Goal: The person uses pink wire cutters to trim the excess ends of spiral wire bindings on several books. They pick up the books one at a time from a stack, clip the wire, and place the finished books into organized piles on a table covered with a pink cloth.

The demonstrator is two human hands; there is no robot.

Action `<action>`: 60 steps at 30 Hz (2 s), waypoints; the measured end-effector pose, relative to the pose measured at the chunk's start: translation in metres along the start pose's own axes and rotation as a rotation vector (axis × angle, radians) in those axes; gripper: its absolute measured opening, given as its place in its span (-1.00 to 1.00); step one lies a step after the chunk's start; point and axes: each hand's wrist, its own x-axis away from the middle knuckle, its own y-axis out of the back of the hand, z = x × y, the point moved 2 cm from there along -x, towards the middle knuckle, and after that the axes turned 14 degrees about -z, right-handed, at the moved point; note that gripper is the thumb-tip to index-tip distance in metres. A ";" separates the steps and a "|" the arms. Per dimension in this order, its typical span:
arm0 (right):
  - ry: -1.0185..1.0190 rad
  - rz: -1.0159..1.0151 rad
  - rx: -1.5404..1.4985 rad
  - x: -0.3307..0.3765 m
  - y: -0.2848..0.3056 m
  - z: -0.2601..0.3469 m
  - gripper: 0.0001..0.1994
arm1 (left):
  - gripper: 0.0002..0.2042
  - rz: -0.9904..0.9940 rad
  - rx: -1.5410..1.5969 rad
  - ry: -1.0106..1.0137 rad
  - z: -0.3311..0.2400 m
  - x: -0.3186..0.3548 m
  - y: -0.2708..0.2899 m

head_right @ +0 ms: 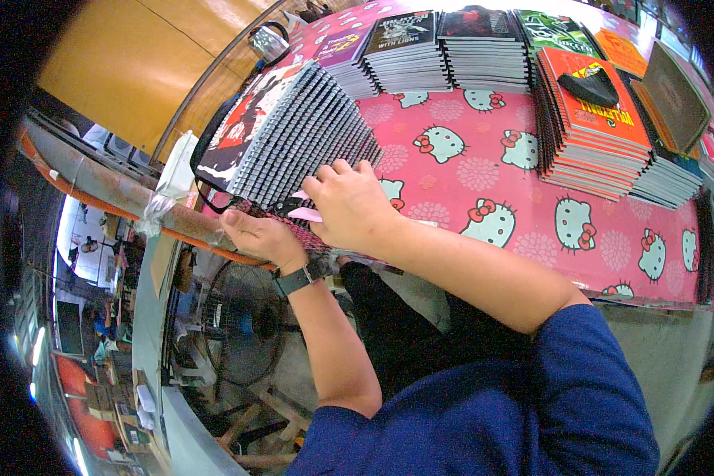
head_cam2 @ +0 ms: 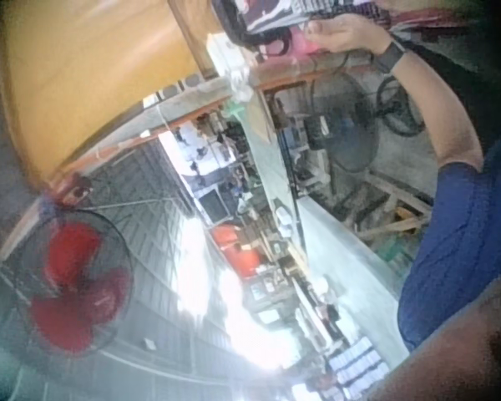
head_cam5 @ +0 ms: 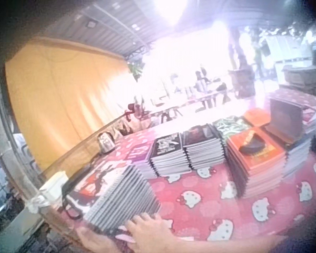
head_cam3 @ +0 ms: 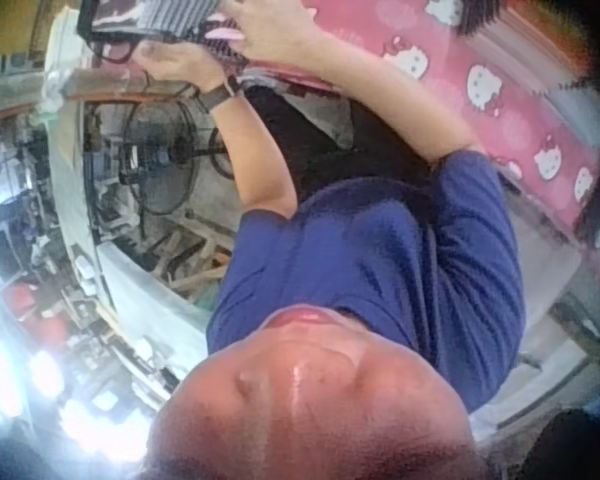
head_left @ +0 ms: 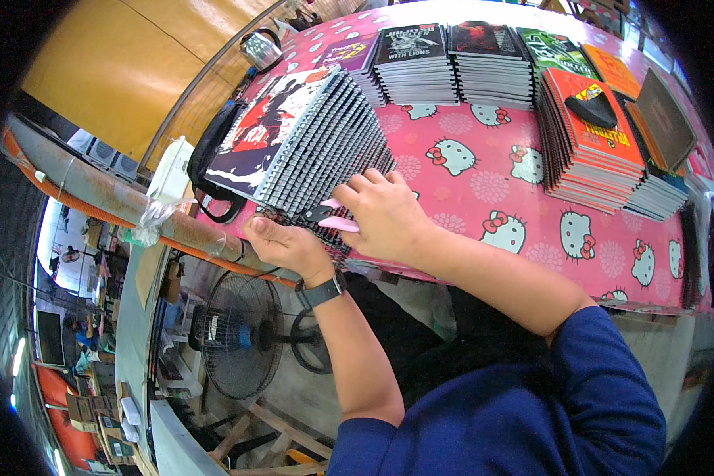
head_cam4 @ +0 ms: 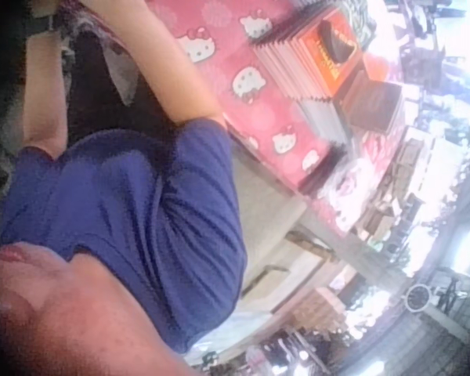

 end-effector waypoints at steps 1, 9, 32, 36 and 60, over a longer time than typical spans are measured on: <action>-0.002 -0.002 -0.001 0.000 0.001 0.001 -0.64 | -0.51 0.002 0.000 -0.002 0.000 0.000 0.000; 0.018 -0.007 0.014 0.002 -0.001 0.002 -0.66 | -0.50 -0.011 0.024 -0.021 0.005 0.000 -0.001; 0.007 -0.034 0.008 0.009 0.000 -0.006 -0.68 | -0.52 0.003 0.027 -0.059 0.004 -0.003 -0.002; 0.011 0.005 -0.005 0.008 -0.004 -0.005 -0.71 | -0.52 0.005 0.039 -0.074 0.003 -0.002 -0.003; 0.249 -0.163 -0.266 -0.053 0.035 0.000 -0.43 | -0.65 0.132 0.024 0.108 -0.002 -0.007 0.004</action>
